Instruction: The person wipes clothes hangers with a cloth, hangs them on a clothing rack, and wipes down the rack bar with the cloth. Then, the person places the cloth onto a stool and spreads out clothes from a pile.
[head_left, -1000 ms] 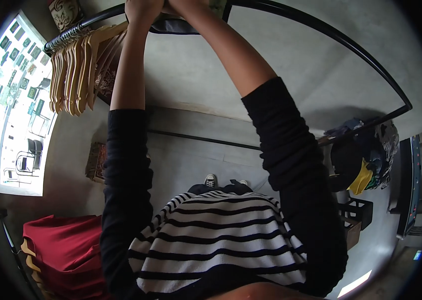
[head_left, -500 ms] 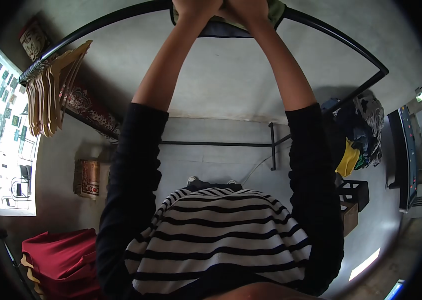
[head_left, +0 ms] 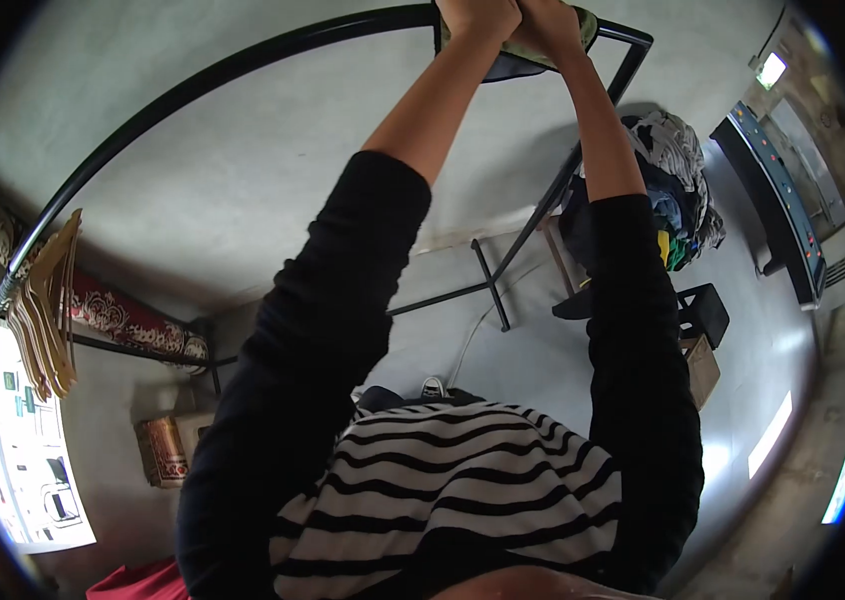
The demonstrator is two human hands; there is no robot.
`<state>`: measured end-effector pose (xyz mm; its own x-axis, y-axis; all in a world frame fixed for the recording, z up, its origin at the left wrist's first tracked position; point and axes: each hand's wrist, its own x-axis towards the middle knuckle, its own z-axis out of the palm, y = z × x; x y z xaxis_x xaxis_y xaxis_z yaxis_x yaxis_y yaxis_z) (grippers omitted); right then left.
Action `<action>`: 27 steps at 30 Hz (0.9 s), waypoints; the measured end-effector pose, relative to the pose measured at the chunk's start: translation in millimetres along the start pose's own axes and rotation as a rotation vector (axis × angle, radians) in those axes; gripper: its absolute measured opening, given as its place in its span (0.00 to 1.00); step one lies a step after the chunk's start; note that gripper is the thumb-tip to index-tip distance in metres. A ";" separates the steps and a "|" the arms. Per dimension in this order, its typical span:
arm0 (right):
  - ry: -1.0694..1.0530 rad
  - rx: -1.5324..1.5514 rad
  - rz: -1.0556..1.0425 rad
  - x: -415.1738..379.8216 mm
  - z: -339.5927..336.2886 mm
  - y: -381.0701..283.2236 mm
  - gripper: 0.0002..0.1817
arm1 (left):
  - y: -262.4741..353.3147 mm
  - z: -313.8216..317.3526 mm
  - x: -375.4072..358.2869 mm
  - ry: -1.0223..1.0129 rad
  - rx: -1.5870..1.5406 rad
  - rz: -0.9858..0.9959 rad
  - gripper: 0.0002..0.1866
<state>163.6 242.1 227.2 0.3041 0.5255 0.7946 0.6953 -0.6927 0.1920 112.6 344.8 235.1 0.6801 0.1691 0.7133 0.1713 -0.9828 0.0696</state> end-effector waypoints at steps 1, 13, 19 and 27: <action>-0.015 -0.004 0.013 -3.6 6.0 18.2 0.16 | 12.4 8.4 5.4 -0.042 -0.028 -0.007 0.15; -0.051 0.011 0.048 -18.0 10.1 56.5 0.14 | 39.9 14.4 -3.2 -0.031 0.015 0.175 0.15; 0.146 0.073 -0.010 -17.5 29.0 67.5 0.12 | 40.6 29.7 8.1 0.088 0.046 0.089 0.19; 0.263 0.222 -0.091 -36.1 2.7 98.5 0.14 | 83.7 53.7 6.5 0.317 -0.066 0.256 0.20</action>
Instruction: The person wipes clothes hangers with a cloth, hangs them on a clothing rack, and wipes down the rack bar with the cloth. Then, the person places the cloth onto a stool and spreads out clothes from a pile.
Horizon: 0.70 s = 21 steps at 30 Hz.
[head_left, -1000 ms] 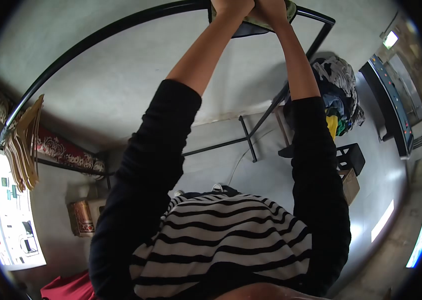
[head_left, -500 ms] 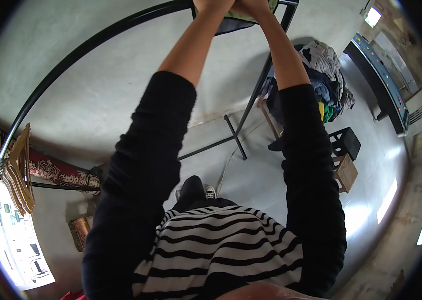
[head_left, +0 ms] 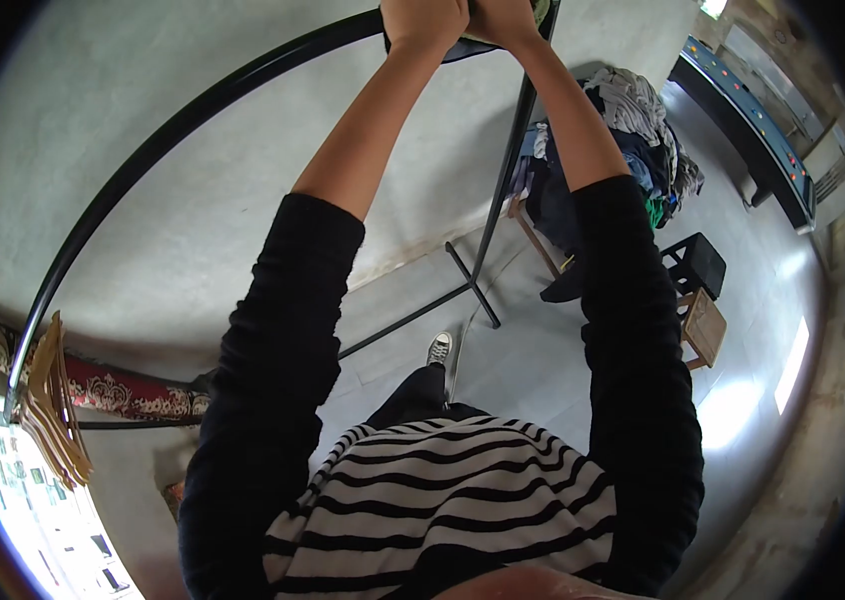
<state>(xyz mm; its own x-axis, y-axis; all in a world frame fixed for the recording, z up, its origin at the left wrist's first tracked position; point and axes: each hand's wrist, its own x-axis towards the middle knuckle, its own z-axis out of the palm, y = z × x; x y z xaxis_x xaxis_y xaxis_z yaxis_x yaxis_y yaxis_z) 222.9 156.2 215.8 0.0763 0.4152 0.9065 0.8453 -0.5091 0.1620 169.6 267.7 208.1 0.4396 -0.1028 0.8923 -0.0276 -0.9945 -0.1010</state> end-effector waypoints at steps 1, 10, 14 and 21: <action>-0.059 -0.085 0.033 -1.1 -2.6 8.4 0.14 | 8.1 5.5 2.0 -0.019 -0.008 0.008 0.20; -0.204 -0.243 0.219 -30.0 -32.1 87.5 0.15 | 78.8 65.7 49.7 -0.045 -0.169 0.088 0.19; 0.044 0.091 0.527 -71.8 -5.0 125.2 0.24 | 109.0 78.2 52.5 0.191 0.103 0.170 0.17; 0.437 0.337 0.771 -122.5 40.5 88.5 0.19 | 137.2 99.1 80.5 -0.241 -0.118 0.265 0.14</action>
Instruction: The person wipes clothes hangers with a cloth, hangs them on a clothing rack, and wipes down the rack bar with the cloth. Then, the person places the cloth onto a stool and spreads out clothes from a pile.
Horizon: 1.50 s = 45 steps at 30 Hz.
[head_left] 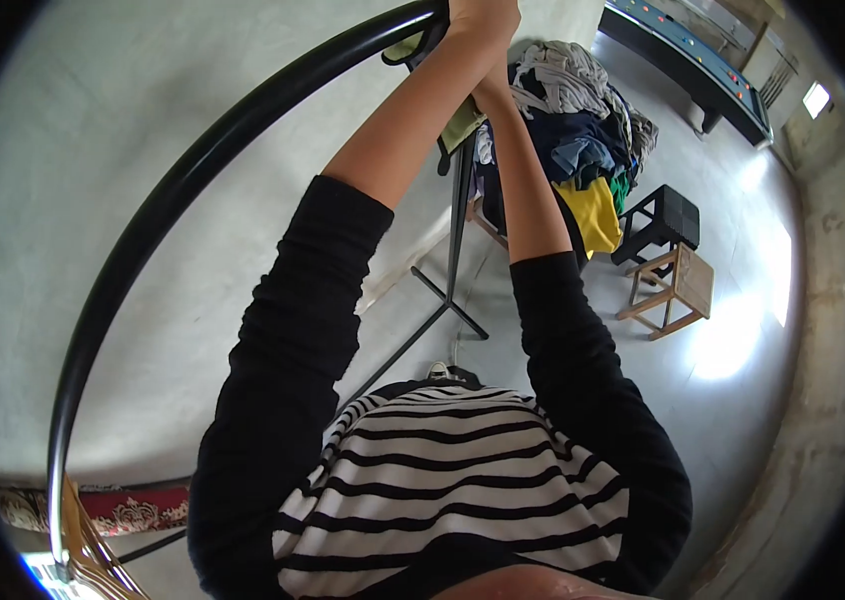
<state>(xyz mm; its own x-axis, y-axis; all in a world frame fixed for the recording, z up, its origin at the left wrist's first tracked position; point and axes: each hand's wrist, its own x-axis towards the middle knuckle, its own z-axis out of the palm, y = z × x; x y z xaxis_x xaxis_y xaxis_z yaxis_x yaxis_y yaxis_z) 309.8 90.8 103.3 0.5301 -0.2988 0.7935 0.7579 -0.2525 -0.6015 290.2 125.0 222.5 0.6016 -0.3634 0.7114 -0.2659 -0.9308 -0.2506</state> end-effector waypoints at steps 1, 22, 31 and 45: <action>-0.004 0.012 0.020 -0.7 -0.3 0.8 0.19 | 2.4 5.1 1.4 -0.064 -0.030 0.021 0.13; -0.161 0.250 0.048 -8.4 -5.8 -13.3 0.16 | -0.4 -15.3 -23.3 0.193 0.007 0.062 0.10; -0.325 0.873 0.339 -22.7 -0.7 18.6 0.20 | 16.4 8.3 -74.6 0.323 -0.064 0.040 0.07; -0.677 0.435 0.555 -100.6 -31.8 71.2 0.19 | 48.0 94.9 -192.4 0.312 -0.902 -0.795 0.39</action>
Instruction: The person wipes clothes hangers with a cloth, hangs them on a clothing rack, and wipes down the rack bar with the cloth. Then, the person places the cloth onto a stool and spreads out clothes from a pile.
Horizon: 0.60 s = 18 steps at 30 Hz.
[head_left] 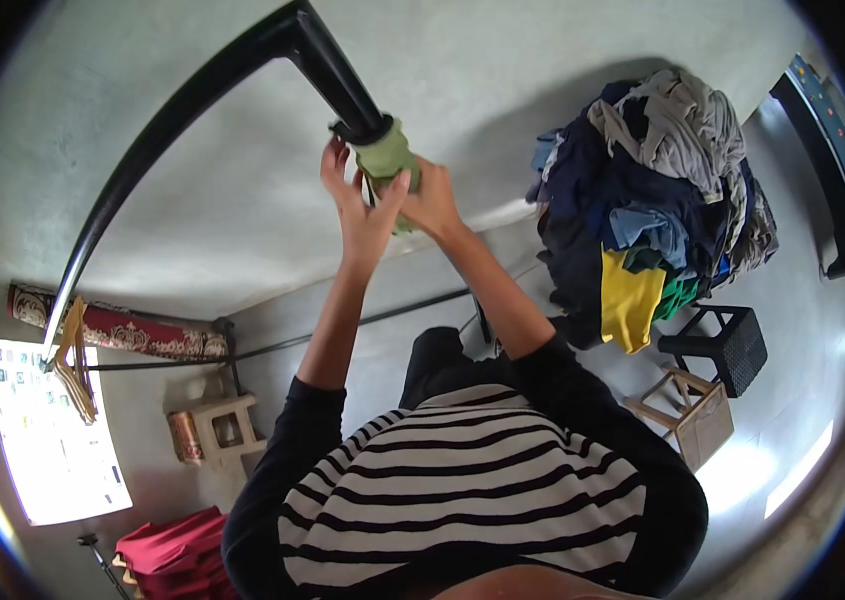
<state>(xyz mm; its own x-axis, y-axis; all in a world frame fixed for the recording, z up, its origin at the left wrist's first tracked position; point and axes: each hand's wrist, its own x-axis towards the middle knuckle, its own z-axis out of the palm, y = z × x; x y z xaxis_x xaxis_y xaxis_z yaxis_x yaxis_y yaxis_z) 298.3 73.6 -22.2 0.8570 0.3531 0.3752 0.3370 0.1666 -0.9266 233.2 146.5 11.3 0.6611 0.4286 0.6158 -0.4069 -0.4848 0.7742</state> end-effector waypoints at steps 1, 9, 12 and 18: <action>-0.015 -0.063 -0.042 6.5 0.0 -7.5 0.17 | -0.3 2.6 8.6 -0.079 -0.023 -0.075 0.35; 0.032 0.003 -0.158 16.0 18.5 12.9 0.09 | 3.1 4.6 27.7 -0.223 -0.063 -0.308 0.13; 0.024 -0.064 -0.149 1.7 18.8 45.9 0.10 | -22.5 6.8 2.8 -0.221 0.004 -0.435 0.14; -0.003 -0.168 -0.061 -46.5 12.2 143.9 0.11 | -112.1 21.5 -72.5 -0.261 0.045 -0.422 0.15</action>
<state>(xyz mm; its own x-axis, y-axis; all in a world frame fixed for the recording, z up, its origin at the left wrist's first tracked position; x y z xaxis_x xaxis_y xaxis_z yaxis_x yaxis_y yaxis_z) 302.1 92.4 -172.8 0.8319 0.3502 0.4304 0.4486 0.0320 -0.8932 244.4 153.4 -123.3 0.9002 0.3924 0.1887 -0.0460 -0.3452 0.9374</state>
